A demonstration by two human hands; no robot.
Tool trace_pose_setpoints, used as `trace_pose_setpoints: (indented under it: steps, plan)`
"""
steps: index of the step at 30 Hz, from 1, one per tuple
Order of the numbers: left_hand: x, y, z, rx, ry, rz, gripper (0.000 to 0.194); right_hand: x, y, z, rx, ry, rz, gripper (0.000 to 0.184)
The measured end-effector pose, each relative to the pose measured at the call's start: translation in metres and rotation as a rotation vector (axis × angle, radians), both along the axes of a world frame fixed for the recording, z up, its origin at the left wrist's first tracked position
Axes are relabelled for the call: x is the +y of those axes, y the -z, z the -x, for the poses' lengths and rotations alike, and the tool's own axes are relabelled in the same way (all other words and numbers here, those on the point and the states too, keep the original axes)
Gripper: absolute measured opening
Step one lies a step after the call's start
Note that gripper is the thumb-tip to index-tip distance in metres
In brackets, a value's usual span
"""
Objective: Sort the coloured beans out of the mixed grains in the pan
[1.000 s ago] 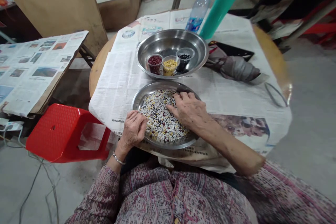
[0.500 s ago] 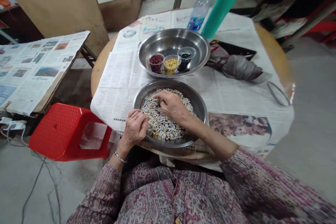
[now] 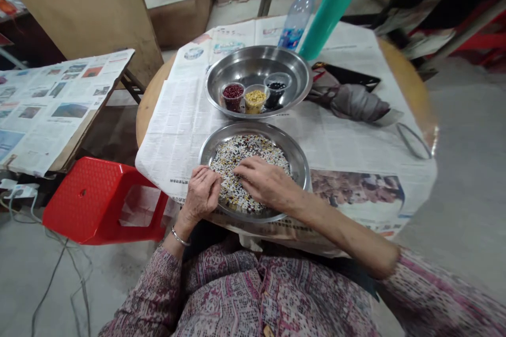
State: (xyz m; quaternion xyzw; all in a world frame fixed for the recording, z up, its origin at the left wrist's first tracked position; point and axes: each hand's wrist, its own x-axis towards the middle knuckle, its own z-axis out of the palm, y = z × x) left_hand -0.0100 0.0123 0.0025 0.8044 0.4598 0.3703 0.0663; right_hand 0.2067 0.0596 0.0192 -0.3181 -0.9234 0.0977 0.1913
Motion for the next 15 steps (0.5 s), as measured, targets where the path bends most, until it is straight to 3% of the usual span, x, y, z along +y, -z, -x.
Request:
trace_pose_setpoints:
  steps: [3, 5, 11, 15]
  plan:
    - [0.000, 0.000, 0.000, 0.009, -0.001, 0.001, 0.024, -0.003, 0.000, 0.020, -0.039, -0.124, -0.079, 0.028]
    - [0.000, 0.000, 0.001, 0.008, 0.004, -0.005, 0.023, 0.006, 0.002, 0.020, -0.045, -0.110, -0.116, 0.027]
    - [0.000, -0.001, 0.000, -0.005, 0.005, -0.011, 0.021, 0.042, 0.013, -0.027, -0.078, 0.223, -0.162, 0.027]
    - [0.000, -0.001, 0.000, -0.009, 0.001, -0.024, 0.021, 0.036, 0.012, -0.039, -0.109, 0.328, -0.146, 0.027]
